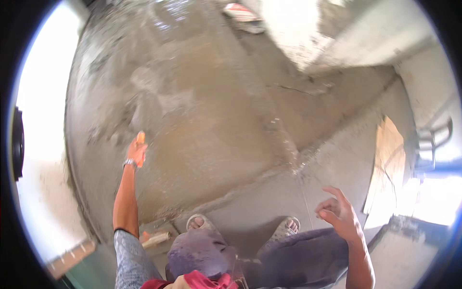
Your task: The person smooths a wet concrete floor using a trowel and a float, moving across the surface to level and finish the material. The person repeatedly spreads and flattens the concrete while adjusting position to cover different areas.
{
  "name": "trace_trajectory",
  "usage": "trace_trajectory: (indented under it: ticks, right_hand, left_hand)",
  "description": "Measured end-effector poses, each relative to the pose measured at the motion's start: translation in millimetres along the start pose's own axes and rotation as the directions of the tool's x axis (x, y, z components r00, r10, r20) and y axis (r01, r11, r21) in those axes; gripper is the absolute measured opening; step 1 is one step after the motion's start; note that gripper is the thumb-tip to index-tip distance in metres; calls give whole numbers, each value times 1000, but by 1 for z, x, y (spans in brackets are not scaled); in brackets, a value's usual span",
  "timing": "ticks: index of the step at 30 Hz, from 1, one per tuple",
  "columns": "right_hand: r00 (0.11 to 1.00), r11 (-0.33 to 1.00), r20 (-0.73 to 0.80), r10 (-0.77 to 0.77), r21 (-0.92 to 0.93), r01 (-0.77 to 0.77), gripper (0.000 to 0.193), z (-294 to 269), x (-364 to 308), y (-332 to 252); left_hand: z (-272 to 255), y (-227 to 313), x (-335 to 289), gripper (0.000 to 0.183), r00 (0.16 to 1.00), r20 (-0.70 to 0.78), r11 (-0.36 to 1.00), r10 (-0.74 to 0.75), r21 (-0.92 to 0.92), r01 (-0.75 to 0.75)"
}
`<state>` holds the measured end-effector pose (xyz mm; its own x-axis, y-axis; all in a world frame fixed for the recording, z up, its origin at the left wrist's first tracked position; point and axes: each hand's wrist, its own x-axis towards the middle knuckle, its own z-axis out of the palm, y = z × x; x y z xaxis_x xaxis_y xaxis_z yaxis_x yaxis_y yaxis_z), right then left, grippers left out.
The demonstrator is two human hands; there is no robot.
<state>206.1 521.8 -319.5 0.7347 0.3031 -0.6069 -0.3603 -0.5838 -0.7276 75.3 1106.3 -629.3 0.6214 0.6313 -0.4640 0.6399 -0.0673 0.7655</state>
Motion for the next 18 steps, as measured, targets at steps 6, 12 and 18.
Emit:
trace_trajectory:
  ticks: [6, 12, 18]
  right_hand:
    - [998, 999, 48, -48, 14, 47, 60, -38, -14, 6]
    - [998, 999, -33, -52, 1, 52, 63, -70, -24, 24]
    - [998, 999, -49, -47, 17, 48, 65, -73, -23, 30]
  left_hand:
    - [74, 33, -34, 22, 996, 85, 992, 3, -122, 7]
    - [182, 138, -89, 32, 945, 285, 987, 159, -52, -151]
    - [334, 242, -102, 32, 739, 502, 723, 449, 282, -631]
